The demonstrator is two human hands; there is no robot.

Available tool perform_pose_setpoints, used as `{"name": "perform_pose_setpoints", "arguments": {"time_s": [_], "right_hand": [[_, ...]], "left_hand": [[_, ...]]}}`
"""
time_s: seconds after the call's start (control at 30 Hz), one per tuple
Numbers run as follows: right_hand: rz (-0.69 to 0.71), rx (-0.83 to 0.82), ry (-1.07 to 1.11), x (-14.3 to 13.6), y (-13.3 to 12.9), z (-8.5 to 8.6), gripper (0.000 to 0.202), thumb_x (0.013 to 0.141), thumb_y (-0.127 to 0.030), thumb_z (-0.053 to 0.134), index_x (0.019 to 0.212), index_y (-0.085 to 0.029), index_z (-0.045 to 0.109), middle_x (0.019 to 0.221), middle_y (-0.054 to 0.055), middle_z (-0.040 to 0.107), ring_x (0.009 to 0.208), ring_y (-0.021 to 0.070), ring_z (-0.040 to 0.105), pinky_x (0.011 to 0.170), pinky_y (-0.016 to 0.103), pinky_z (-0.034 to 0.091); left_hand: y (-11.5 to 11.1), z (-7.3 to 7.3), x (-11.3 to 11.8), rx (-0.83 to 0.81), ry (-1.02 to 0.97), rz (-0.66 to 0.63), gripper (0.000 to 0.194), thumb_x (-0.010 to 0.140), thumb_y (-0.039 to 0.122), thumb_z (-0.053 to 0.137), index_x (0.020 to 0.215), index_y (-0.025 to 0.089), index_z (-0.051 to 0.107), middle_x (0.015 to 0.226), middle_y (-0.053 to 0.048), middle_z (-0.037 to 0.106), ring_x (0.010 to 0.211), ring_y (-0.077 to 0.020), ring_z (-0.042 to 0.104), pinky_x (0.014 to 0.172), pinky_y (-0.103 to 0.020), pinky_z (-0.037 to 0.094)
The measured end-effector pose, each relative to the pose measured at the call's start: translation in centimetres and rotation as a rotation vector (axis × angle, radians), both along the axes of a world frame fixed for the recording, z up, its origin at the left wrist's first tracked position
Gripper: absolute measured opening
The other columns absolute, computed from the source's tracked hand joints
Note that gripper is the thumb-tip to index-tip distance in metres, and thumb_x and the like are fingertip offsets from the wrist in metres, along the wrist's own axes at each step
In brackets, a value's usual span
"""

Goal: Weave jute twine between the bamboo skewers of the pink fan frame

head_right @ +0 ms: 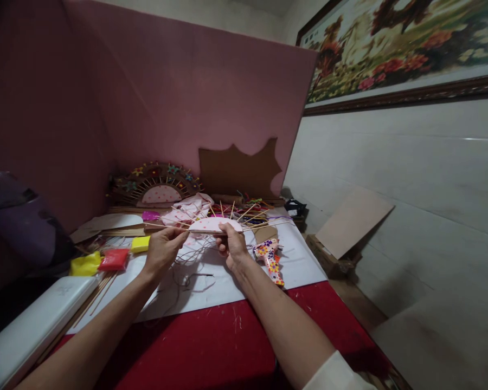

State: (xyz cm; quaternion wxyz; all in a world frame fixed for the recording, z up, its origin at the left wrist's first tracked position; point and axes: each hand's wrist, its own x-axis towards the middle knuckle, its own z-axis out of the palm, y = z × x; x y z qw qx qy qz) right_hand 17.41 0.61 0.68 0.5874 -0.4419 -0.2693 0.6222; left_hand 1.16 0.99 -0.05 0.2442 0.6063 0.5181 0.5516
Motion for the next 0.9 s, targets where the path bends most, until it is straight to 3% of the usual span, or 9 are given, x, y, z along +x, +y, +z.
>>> {"name": "perform_pose_setpoints", "arguments": {"time_s": [0.33, 0.57, 0.73, 0.9], "right_hand": [[0.05, 0.039, 0.092, 0.3, 0.1, -0.1, 0.022, 0.076, -0.03, 0.053, 0.061, -0.014, 0.051, 0.039, -0.005, 0.047, 0.027, 0.0018, 0.028, 0.027, 0.013, 0.016], [-0.016, 0.041, 0.041, 0.3, 0.3, -0.2, 0.023, 0.076, -0.031, 0.054, 0.06, -0.014, 0.052, 0.039, -0.005, 0.048, 0.026, 0.0019, 0.029, 0.026, 0.013, 0.016], [-0.017, 0.044, -0.003, 0.1, -0.1, 0.2, 0.023, 0.075, -0.032, 0.055, 0.061, -0.014, 0.053, 0.038, -0.005, 0.048, 0.026, 0.002, 0.031, 0.025, 0.012, 0.017], [-0.014, 0.046, 0.002, 0.0, -0.2, 0.3, 0.024, 0.075, -0.032, 0.055, 0.06, -0.013, 0.053, 0.038, -0.004, 0.048, 0.026, 0.0015, 0.031, 0.025, 0.012, 0.017]], "left_hand": [[-0.3, 0.0, 0.4, 0.013, -0.025, -0.026, 0.02, 0.07, 0.032, 0.058, 0.064, 0.014, 0.064, 0.048, 0.004, 0.049, 0.047, -0.0097, 0.041, 0.047, -0.022, 0.031], [-1.3, 1.0, 0.4, 0.149, 0.12, 0.019, 0.016, 0.073, 0.028, 0.056, 0.071, 0.017, 0.067, 0.064, -0.001, 0.064, 0.06, -0.0136, 0.056, 0.059, -0.023, 0.041], [-1.0, 1.0, 0.0, 0.185, 0.183, 0.043, 0.018, 0.076, 0.03, 0.055, 0.077, 0.018, 0.068, 0.076, -0.004, 0.069, 0.07, -0.016, 0.062, 0.067, -0.025, 0.044], [-0.8, 0.7, 0.0, 0.147, 0.212, 0.057, 0.02, 0.076, 0.032, 0.055, 0.075, 0.018, 0.069, 0.069, -0.003, 0.068, 0.062, -0.0153, 0.06, 0.061, -0.024, 0.042]]}}
